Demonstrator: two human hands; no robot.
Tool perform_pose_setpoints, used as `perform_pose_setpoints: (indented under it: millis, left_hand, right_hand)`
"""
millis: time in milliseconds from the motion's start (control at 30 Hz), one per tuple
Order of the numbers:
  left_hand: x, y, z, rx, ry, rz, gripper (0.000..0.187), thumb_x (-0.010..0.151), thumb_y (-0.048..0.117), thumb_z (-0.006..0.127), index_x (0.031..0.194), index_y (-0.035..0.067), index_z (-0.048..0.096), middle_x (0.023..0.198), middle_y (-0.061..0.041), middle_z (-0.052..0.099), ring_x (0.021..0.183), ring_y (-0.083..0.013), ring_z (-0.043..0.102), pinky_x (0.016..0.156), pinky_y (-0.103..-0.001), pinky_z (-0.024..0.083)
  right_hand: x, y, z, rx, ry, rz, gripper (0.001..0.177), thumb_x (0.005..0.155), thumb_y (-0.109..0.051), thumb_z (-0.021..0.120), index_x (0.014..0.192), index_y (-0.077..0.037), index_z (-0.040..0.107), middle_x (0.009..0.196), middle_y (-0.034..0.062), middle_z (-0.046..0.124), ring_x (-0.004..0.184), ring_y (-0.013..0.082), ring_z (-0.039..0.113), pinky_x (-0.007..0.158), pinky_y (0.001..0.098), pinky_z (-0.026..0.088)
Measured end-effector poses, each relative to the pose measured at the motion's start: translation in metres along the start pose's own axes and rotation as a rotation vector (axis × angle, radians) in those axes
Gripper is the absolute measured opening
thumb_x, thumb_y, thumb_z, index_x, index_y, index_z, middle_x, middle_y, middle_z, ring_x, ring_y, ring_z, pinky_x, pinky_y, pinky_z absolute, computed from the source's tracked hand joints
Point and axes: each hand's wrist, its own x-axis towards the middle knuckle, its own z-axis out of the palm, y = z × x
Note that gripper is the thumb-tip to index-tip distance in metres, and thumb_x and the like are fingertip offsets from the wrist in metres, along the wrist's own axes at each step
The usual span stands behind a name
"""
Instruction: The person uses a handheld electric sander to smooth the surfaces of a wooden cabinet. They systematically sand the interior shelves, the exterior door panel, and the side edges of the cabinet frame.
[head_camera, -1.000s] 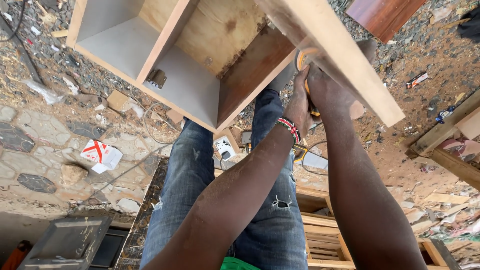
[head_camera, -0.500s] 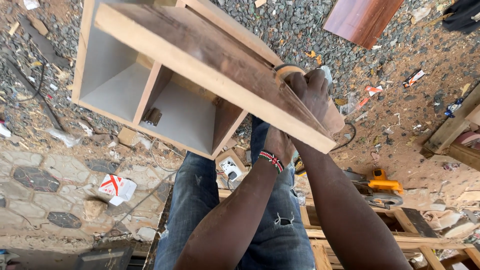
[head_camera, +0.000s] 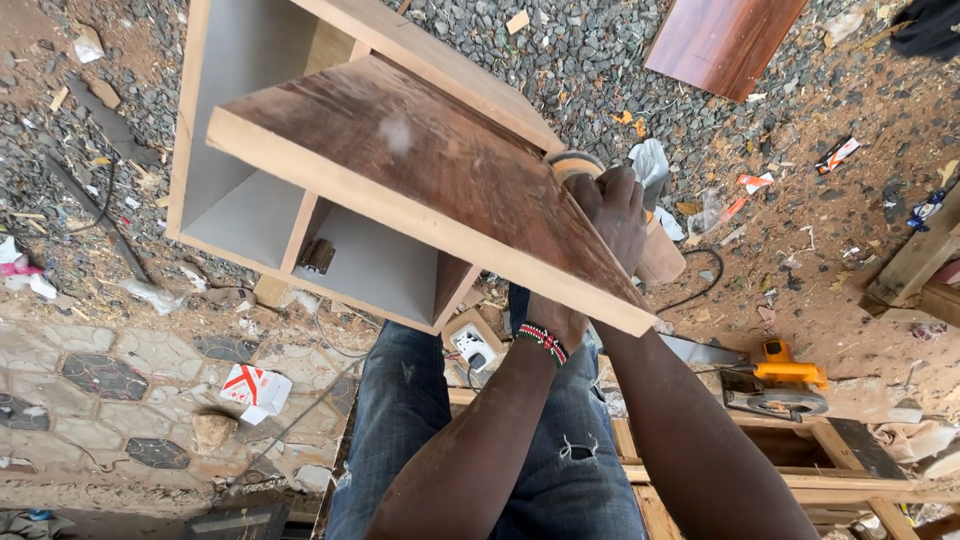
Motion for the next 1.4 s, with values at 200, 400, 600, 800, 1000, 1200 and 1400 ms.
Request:
perform_pose_setpoints:
  millis: [200,400,600,800,1000,1200,1400]
  left_hand:
    - [0.018,0.008,-0.09,0.031,0.026,-0.053,0.063,0.112,0.061,0.048,0.156,0.02,0.066,0.144,-0.004,0.058,0.13,-0.0286,0.064,0.117,-0.055,0.057]
    - [0.007,-0.001,-0.071,0.08,-0.006,-0.04,0.061,0.114,0.061,0.049,0.154,0.018,0.067,0.135,-0.004,0.058,0.121,-0.0288,0.066,0.112,-0.056,0.06]
    - [-0.029,-0.037,-0.027,0.137,0.009,-0.015,0.06,0.115,0.062,0.05,0.151,0.017,0.068,0.126,-0.004,0.057,0.112,-0.0291,0.069,0.107,-0.056,0.062]
    - [-0.039,-0.053,-0.058,0.173,0.044,-0.023,0.06,0.116,0.062,0.05,0.149,0.016,0.07,0.116,-0.003,0.057,0.102,-0.0294,0.072,0.102,-0.057,0.065]
    - [-0.03,-0.041,-0.082,0.219,0.053,0.02,0.059,0.118,0.062,0.051,0.146,0.014,0.071,0.107,-0.003,0.056,0.093,-0.0297,0.075,0.097,-0.058,0.068]
    - [-0.016,-0.033,-0.113,0.253,0.045,0.015,0.059,0.119,0.062,0.051,0.144,0.013,0.072,0.099,-0.003,0.056,0.085,-0.03,0.077,0.092,-0.059,0.07]
    - [-0.166,0.093,0.008,0.647,0.451,0.851,0.061,0.119,0.054,0.06,0.149,0.001,0.06,0.093,-0.004,0.057,0.082,-0.0226,0.07,0.079,-0.04,0.069]
  right_hand:
    - [0.023,0.008,-0.014,-0.021,0.081,-0.012,0.028,0.119,-0.036,0.082,0.102,-0.026,0.062,0.116,0.006,0.048,0.105,0.0343,0.067,0.081,0.0486,0.064]
    - [0.009,0.005,0.003,-0.1,0.019,-0.051,0.025,0.119,-0.026,0.085,0.104,-0.02,0.066,0.113,0.0032,0.05,0.097,0.0298,0.07,0.079,0.0467,0.066]
    - [-0.006,0.007,0.015,-0.061,-0.115,0.044,0.043,0.112,-0.052,0.085,0.105,-0.013,0.069,0.113,0.0048,0.05,0.104,0.0365,0.067,0.069,0.05,0.062]
    - [0.013,0.014,0.015,-0.046,0.084,0.085,0.026,0.109,-0.037,0.082,0.1,-0.017,0.067,0.109,0.0027,0.046,0.1,0.0372,0.064,0.071,0.0516,0.057]
    - [-0.039,-0.009,0.001,0.094,-0.078,-0.016,0.036,0.114,-0.04,0.082,0.117,-0.007,0.068,0.123,0.015,0.053,0.109,0.0431,0.056,0.074,0.0577,0.048]
    - [-0.051,-0.007,-0.009,0.08,-0.764,0.374,0.055,0.127,-0.063,0.05,0.12,-0.02,0.083,0.093,0.0146,0.084,0.089,0.0468,0.084,0.078,0.066,0.067]
    - [-0.079,0.033,-0.021,0.106,-0.342,0.251,0.032,0.108,-0.034,0.083,0.081,-0.018,0.078,0.084,-0.0006,0.077,0.081,0.044,0.079,0.065,0.0488,0.064]
